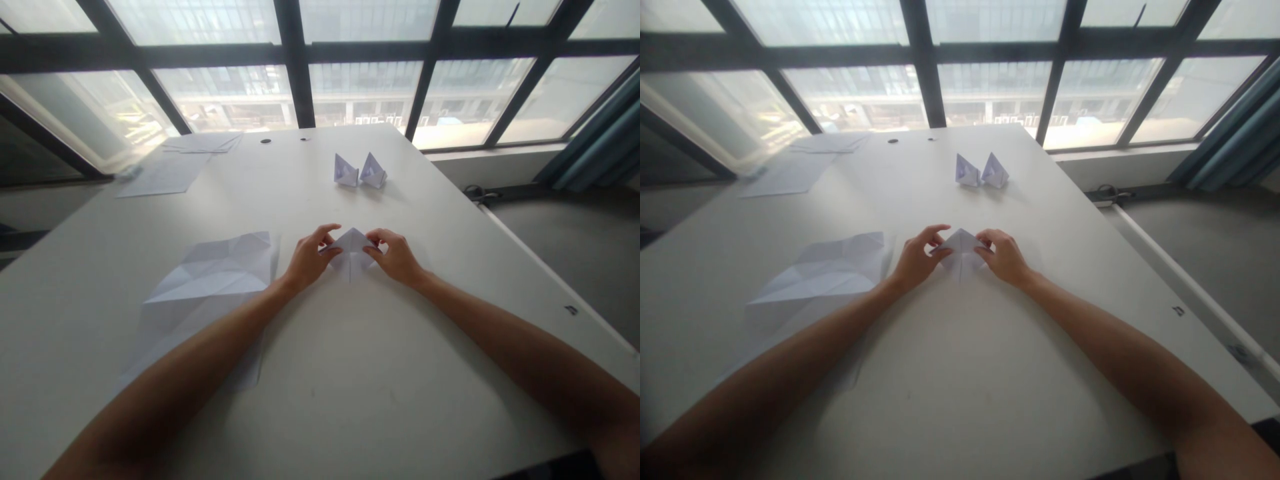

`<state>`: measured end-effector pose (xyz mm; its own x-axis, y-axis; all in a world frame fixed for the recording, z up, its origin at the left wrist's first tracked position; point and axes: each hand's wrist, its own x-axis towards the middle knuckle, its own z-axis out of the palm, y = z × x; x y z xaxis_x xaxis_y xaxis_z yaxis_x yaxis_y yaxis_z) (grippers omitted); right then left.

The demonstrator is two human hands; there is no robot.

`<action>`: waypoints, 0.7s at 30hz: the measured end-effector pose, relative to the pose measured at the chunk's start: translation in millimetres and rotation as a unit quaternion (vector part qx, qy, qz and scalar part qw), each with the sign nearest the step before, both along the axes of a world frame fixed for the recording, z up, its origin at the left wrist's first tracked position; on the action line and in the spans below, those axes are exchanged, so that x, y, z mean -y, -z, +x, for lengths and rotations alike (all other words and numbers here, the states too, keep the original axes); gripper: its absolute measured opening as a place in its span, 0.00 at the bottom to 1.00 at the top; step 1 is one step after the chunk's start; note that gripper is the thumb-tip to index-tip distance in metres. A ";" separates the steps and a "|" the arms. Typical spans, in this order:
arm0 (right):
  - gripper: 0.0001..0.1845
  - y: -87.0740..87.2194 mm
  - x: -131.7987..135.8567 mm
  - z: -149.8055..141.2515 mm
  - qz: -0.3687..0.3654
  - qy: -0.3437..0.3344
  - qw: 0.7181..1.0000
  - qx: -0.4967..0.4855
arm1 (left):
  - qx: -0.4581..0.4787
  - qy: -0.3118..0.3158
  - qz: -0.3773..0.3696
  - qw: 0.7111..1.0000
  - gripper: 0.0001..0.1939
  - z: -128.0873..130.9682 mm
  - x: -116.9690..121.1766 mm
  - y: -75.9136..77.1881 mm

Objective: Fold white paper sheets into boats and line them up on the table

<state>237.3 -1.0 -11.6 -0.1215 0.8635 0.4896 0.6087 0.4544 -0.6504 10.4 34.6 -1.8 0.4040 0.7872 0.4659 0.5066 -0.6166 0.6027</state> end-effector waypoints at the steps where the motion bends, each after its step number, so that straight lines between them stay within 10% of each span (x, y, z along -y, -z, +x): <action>1: 0.01 -2.4 1.7 -0.9 0.026 0.003 1.000 -0.004 | 0.017 -0.003 0.028 0.999 0.15 0.4 2.2 -2.2; 10: 0.10 -13.4 14.8 -1.1 0.146 0.055 0.986 0.053 | -0.022 0.017 0.161 0.987 0.09 -1.9 16.2 -9.9; 21: 0.07 6.6 -5.1 3.3 0.016 0.018 0.997 0.077 | -0.144 0.020 0.023 0.989 0.09 -0.2 -2.7 5.2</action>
